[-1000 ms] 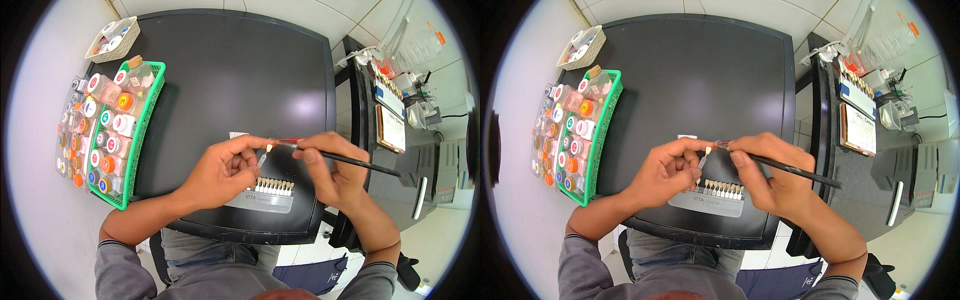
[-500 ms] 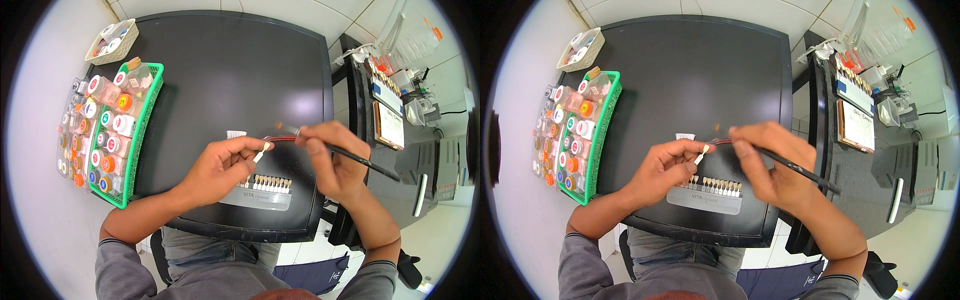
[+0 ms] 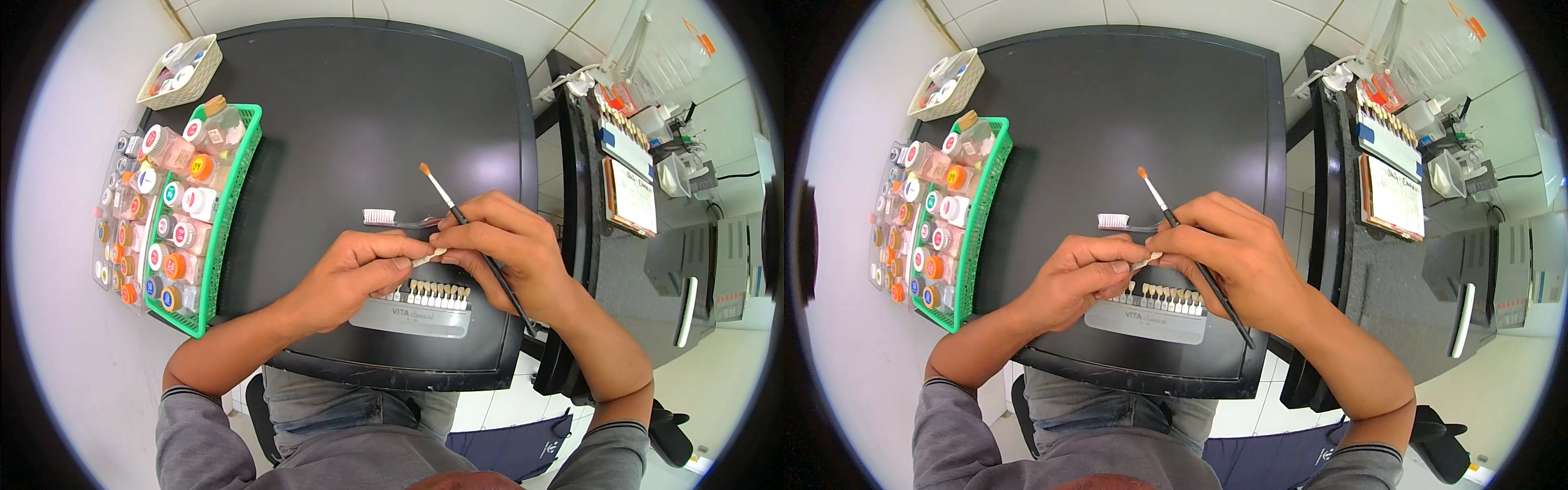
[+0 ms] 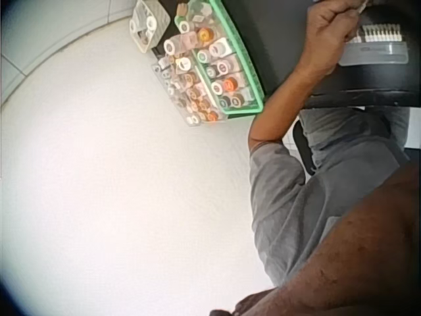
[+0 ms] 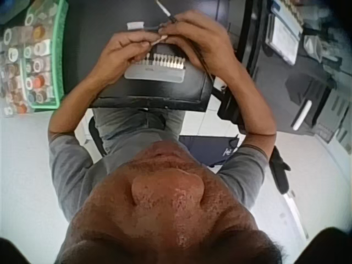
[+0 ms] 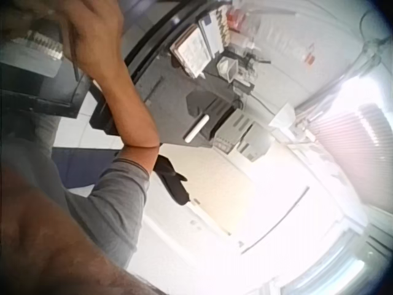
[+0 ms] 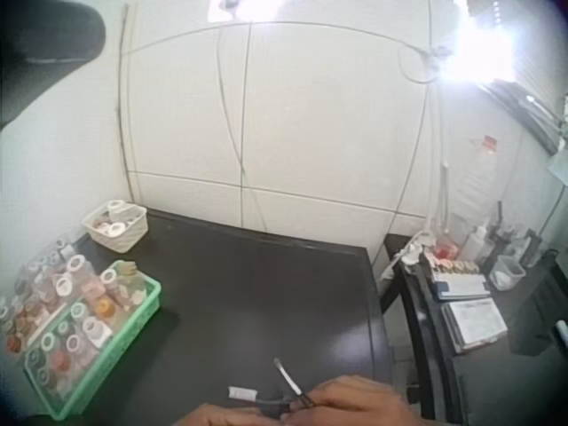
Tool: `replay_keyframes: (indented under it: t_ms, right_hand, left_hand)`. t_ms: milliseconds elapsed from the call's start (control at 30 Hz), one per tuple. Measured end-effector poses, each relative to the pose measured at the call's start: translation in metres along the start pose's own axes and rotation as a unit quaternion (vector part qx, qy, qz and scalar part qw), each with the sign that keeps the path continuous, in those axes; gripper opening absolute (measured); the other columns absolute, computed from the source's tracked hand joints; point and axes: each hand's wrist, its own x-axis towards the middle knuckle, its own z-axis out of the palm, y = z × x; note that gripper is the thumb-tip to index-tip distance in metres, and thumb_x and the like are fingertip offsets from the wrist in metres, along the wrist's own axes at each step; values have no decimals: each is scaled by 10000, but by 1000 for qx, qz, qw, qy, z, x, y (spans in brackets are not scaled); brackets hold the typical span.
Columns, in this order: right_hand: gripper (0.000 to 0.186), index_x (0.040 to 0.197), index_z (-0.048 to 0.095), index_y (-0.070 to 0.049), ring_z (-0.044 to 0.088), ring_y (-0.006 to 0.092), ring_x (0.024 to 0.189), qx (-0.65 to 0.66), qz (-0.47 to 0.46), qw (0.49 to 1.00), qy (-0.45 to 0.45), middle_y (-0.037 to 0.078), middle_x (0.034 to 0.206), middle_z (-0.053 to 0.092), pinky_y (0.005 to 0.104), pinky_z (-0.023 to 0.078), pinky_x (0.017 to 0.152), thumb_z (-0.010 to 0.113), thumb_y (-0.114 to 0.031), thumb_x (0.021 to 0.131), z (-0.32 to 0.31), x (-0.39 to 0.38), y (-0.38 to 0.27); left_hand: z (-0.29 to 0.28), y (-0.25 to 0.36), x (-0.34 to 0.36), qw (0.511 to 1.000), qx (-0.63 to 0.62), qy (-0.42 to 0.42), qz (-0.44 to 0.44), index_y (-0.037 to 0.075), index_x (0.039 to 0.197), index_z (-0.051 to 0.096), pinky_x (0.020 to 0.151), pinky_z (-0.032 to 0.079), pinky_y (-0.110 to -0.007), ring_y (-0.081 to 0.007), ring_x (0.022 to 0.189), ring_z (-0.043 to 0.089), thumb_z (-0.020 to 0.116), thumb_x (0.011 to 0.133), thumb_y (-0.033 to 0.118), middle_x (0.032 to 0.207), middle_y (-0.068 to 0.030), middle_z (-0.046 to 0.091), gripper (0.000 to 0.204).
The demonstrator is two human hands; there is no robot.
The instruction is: The person uses a brush to apply stains to individual dental crowns held by hand and compares them to a dental shade guide on a laboratory bench.
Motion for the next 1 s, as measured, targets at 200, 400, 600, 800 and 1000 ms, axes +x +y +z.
replay_keyframes:
  t_ms: [200, 400, 600, 800, 1000]
  right_hand:
    - [217, 1062, 805, -55, 708, 277, 866, -11, 30, 999, -10, 93, 989, 742, 384, 572, 752, 886, 0, 869, -3, -3, 1]
    - [205, 1054, 782, -46, 693, 309, 859, 7, 41, 999, 6, 101, 953, 710, 410, 553, 728, 880, -15, 877, -1, -3, 2]
    - [256, 1176, 772, -32, 717, 312, 855, 36, 74, 996, 27, 133, 951, 720, 387, 565, 739, 842, -6, 931, 0, -3, 2]
    - [206, 1214, 792, 7, 722, 264, 775, 83, 61, 992, 79, 152, 961, 781, 353, 568, 721, 769, -127, 1060, -8, -1, -6]
    - [199, 1089, 803, 22, 718, 242, 762, 97, 36, 987, 121, 133, 931, 803, 344, 551, 704, 790, -174, 1055, -5, -7, -5]
  left_hand:
    - [6, 8, 0, 993, 111, 19, 20, -15, 1386, 745, 699, 453, -258, -59, 779, 542, 615, 1162, 148, 951, 9, 620, 306]
    - [11, 9, -2, 985, 157, 38, 66, -16, 1343, 752, 726, 522, -247, -64, 822, 633, 662, 1147, 143, 982, -11, 659, 268]
    - [6, 6, -1, 983, 165, 50, 66, -11, 1349, 769, 700, 523, -241, -65, 801, 670, 679, 1135, 134, 995, -22, 686, 273]
    - [3, 10, -2, 990, 115, 77, 18, 13, 1358, 788, 633, 479, -223, -65, 761, 705, 683, 1134, 158, 950, -14, 709, 286]
    - [1, 9, -2, 994, 81, 67, 4, 8, 1367, 783, 620, 479, -223, -75, 769, 721, 651, 1148, 159, 943, -18, 716, 297]
